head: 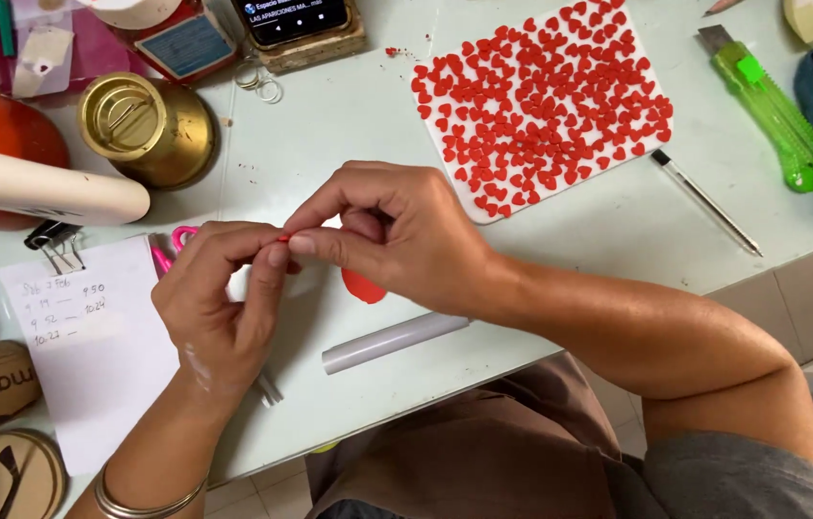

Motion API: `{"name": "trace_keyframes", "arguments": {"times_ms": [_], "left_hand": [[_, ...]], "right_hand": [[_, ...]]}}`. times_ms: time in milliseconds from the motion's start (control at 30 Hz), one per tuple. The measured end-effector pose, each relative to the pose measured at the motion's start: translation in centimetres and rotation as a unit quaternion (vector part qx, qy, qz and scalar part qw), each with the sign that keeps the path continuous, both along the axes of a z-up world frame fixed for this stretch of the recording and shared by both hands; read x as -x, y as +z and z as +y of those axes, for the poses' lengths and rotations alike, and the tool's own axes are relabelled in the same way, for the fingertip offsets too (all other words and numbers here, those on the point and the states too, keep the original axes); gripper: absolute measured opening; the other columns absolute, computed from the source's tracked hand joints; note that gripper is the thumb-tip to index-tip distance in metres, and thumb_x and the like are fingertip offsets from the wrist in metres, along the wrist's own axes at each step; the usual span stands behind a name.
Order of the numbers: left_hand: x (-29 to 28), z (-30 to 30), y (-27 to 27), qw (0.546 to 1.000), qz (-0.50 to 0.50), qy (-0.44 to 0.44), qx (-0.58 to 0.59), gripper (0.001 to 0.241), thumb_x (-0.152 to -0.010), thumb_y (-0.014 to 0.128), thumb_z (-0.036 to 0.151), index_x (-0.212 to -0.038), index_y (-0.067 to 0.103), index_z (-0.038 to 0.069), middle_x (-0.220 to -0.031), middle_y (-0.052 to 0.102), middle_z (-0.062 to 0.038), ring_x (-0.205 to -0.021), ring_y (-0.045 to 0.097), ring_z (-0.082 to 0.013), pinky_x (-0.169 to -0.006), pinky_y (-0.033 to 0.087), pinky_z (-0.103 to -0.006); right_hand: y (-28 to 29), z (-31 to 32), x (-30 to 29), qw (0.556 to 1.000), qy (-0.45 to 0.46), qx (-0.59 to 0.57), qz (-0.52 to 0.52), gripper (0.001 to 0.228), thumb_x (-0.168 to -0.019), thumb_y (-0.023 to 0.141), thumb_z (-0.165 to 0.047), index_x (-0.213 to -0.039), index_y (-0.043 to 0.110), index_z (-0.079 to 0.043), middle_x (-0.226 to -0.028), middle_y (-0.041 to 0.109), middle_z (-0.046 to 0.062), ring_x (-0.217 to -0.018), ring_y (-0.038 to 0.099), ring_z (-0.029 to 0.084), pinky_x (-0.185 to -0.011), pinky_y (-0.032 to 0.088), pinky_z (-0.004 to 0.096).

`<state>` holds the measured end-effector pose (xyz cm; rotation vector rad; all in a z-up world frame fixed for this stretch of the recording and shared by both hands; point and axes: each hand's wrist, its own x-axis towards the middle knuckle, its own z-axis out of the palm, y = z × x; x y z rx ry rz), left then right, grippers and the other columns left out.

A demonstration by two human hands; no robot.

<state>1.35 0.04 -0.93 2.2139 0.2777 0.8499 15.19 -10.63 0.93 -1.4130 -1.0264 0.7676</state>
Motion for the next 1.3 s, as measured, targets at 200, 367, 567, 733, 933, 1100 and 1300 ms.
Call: {"name": "trace_keyframes", "arguments": {"times_ms": [200, 367, 567, 733, 933, 1100, 1300], "left_hand": [[0.1, 0.1, 0.2, 0.998, -0.009, -0.014, -0.054, 0.007, -0.09, 0.053, -0.003, -0.094, 0.059, -0.007, -0.082, 0.062, -0.017, -0.075, 0.058, -0.0261, -0.07, 0.047, -0.0311], [0.3, -0.1, 0.3, 0.999, -0.001, -0.022, -0.035, 0.009, -0.091, 0.053, 0.0, -0.094, 0.059, -0.006, -0.084, 0.062, -0.017, -0.078, 0.058, -0.0277, -0.072, 0.046, -0.0326], [0.2, -0.2, 0.2, 0.999, -0.004, -0.039, -0.018, 0.007, -0.089, 0.057, -0.001, -0.094, 0.059, -0.006, -0.086, 0.061, -0.018, -0.078, 0.059, -0.0264, -0.067, 0.049, -0.0292], [0.0, -0.2, 0.2, 0.999, 0.005, -0.051, 0.008, 0.008, -0.089, 0.056, 0.0, -0.095, 0.059, -0.006, -0.086, 0.061, -0.017, -0.078, 0.058, -0.0259, -0.064, 0.048, -0.0279], [-0.2, -0.3, 0.2, 0.998, 0.003, -0.061, 0.021, 0.008, -0.087, 0.059, -0.002, -0.094, 0.06, -0.006, -0.087, 0.062, -0.017, -0.076, 0.058, -0.0244, -0.061, 0.049, -0.0269], [-0.3, -0.1, 0.8, 0.997, 0.011, -0.075, 0.031, 0.007, -0.088, 0.058, -0.002, -0.092, 0.06, -0.007, -0.085, 0.062, -0.016, -0.073, 0.056, -0.0229, -0.061, 0.047, -0.0267], [0.2, 0.8, 0.5, 0.997, 0.009, -0.041, 0.064, 0.009, -0.091, 0.057, 0.0, -0.095, 0.06, -0.007, -0.086, 0.059, -0.017, -0.071, 0.056, -0.0195, -0.06, 0.049, -0.0238]], "right_hand": [[1.3, -0.1, -2.1, 0.997, 0.06, 0.037, -0.018, 0.006, -0.086, 0.064, -0.013, -0.088, 0.064, -0.008, -0.048, 0.031, -0.008, -0.045, 0.024, 0.002, -0.044, 0.019, 0.016], [3.1, -1.2, -6.9, 0.949, 0.098, 0.13, -0.272, 0.003, -0.088, 0.066, -0.014, -0.088, 0.068, -0.012, -0.053, 0.046, -0.004, -0.048, 0.039, 0.004, -0.048, 0.029, 0.021], [3.6, -1.9, -8.6, 0.829, 0.103, 0.403, -0.375, 0.011, -0.08, 0.059, -0.024, -0.079, 0.069, -0.021, -0.07, 0.065, -0.008, -0.059, 0.055, 0.011, -0.063, 0.037, 0.03], [3.9, -1.6, -8.3, 0.757, 0.143, 0.493, -0.403, 0.01, -0.076, 0.058, -0.03, -0.069, 0.065, -0.026, -0.057, 0.056, -0.005, -0.06, 0.051, 0.016, -0.065, 0.036, 0.032], [3.4, -1.6, -8.2, 0.742, 0.113, 0.512, -0.418, 0.012, -0.076, 0.053, -0.022, -0.066, 0.06, -0.022, -0.063, 0.058, -0.006, -0.067, 0.052, 0.018, -0.067, 0.038, 0.035], [3.3, -2.0, -8.8, 0.807, 0.023, 0.425, -0.408, 0.015, -0.08, 0.066, -0.029, -0.086, 0.06, -0.017, -0.068, 0.06, 0.001, -0.064, 0.056, 0.022, -0.062, 0.039, 0.037], [2.9, -1.9, -5.7, 0.926, 0.02, 0.196, -0.323, 0.016, -0.089, 0.042, 0.007, -0.104, 0.039, 0.003, -0.071, 0.036, 0.009, -0.061, 0.032, 0.019, -0.059, 0.028, 0.034]]}}
